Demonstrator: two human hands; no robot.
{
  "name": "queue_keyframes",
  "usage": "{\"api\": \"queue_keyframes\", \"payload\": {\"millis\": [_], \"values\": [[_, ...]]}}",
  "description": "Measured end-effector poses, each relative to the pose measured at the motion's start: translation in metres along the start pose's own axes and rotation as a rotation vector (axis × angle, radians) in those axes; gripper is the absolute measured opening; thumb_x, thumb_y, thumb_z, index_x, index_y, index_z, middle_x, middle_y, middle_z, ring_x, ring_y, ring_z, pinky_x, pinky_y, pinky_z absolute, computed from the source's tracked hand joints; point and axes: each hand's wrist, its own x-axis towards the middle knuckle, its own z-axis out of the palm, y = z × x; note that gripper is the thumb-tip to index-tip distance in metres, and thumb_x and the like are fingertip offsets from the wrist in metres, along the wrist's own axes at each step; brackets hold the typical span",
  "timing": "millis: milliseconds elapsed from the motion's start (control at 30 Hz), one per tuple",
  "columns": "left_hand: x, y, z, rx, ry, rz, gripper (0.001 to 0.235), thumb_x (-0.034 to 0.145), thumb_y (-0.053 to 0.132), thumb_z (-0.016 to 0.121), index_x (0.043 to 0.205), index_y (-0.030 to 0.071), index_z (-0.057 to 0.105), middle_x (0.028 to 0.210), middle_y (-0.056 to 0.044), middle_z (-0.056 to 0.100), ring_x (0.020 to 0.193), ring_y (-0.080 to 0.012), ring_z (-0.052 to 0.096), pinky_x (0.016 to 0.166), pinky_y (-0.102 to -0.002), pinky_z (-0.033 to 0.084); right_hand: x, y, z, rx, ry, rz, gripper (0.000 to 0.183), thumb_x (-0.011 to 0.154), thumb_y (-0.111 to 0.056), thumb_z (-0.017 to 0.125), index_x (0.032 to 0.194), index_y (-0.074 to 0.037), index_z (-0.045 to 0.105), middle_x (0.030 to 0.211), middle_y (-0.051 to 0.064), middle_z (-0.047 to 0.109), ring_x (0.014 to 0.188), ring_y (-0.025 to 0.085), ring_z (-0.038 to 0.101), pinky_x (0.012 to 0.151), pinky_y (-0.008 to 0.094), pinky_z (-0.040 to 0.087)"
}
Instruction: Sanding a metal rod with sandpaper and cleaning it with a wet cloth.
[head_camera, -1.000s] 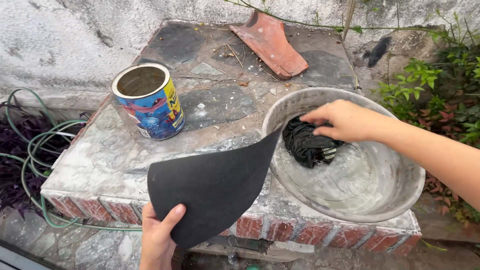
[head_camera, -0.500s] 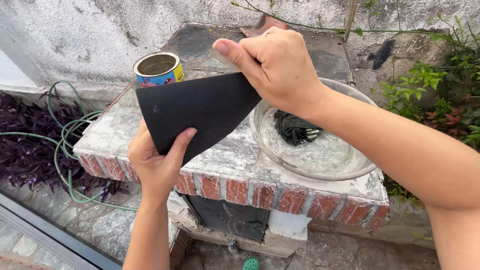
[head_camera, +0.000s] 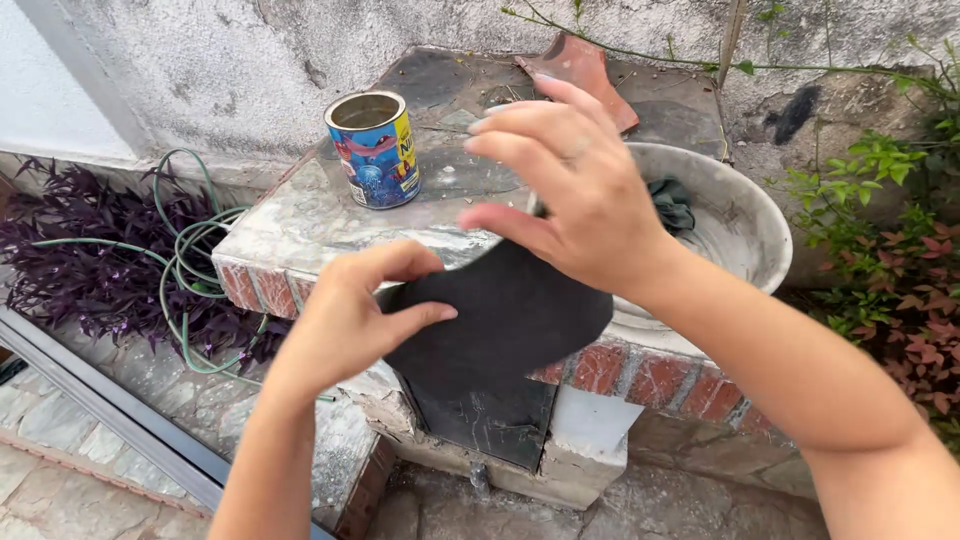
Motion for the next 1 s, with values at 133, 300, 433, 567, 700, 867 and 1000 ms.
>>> {"api": "queue_keyframes", "payload": {"millis": [133, 300, 433, 567, 700, 867, 1000], "values": [[-0.038, -0.008, 0.016, -0.011, 0.146, 0.043, 0.019, 0.082, 0.012, 0.083, 0.097, 0.011, 0.071, 0.088, 0.002, 0.072, 0.078, -0.0132, 0.065, 0.073, -0.026, 0.047, -0.068, -0.061, -0.019, 0.162, -0.152, 0.544, 0.116, 0.07, -0.05, 0.088, 0.157, 0.0, 0.031, 0.166, 0.023, 0.032, 0.16, 0.04, 0.025, 0.133, 0.056, 0.022], [-0.064, -0.026, 0.022, -0.352, 0.103, -0.042, 0.02, 0.083, 0.011, 0.084, 0.099, 0.011, 0.071, 0.086, 0.004, 0.073, 0.076, -0.0044, 0.063, 0.068, -0.021, 0.054, -0.117, -0.133, 0.014, 0.115, 0.001, 0.902, 0.133, 0.059, -0.045, 0.091, 0.162, -0.004, 0.018, 0.172, 0.018, 0.019, 0.161, 0.032, 0.019, 0.131, 0.05, 0.016], [-0.063, -0.042, 0.021, -0.609, -0.202, 0.06, 0.023, 0.085, 0.016, 0.083, 0.102, 0.007, 0.071, 0.092, 0.001, 0.074, 0.08, -0.0072, 0.064, 0.076, -0.024, 0.055, -0.133, -0.162, 0.055, 0.771, -0.07, 1.291, 0.121, 0.064, -0.026, 0.096, 0.161, -0.009, 0.026, 0.15, 0.009, 0.058, 0.138, 0.018, 0.053, 0.116, 0.034, 0.038], [-0.074, -0.052, 0.03, -0.503, -0.074, 0.057, 0.038, 0.081, 0.019, 0.084, 0.117, 0.011, 0.073, 0.116, -0.001, 0.079, 0.105, -0.0119, 0.073, 0.095, -0.026, 0.053, -0.17, -0.183, 0.074, 0.865, 0.126, 1.515, 0.054, 0.075, -0.011, 0.089, 0.124, -0.001, 0.068, 0.104, 0.007, 0.076, 0.094, 0.016, 0.072, 0.08, 0.032, 0.062], [-0.113, -0.112, 0.107, -0.873, 0.07, -0.226, 0.073, 0.08, 0.017, 0.081, 0.146, 0.005, 0.051, 0.146, -0.013, 0.062, 0.133, -0.0224, 0.06, 0.113, -0.037, 0.048, -0.21, -0.208, 0.067, 0.92, 0.458, 1.885, 0.063, 0.076, -0.013, 0.08, 0.136, -0.001, 0.063, 0.127, 0.017, 0.073, 0.11, 0.031, 0.071, 0.087, 0.046, 0.061], [-0.156, -0.109, 0.175, -1.212, -0.136, -0.602, 0.035, 0.086, 0.01, 0.077, 0.118, -0.005, 0.077, 0.113, -0.011, 0.079, 0.101, -0.0147, 0.067, 0.086, -0.033, 0.059, -0.21, -0.24, 0.052, 0.796, 0.463, 1.918, 0.079, 0.082, -0.018, 0.073, 0.154, -0.013, 0.043, 0.131, 0.012, 0.068, 0.106, 0.024, 0.07, 0.086, 0.041, 0.06], [-0.169, -0.096, 0.176, -1.07, -0.032, -0.398, 0.035, 0.089, 0.015, 0.075, 0.12, -0.001, 0.076, 0.146, -0.011, 0.057, 0.13, -0.021, 0.06, 0.102, -0.035, 0.052, -0.226, -0.257, 0.051, 0.82, 0.168, 1.791, 0.068, 0.083, -0.025, 0.081, 0.14, -0.001, 0.054, 0.131, 0.007, 0.067, 0.117, 0.016, 0.063, 0.096, 0.035, 0.055]]}}
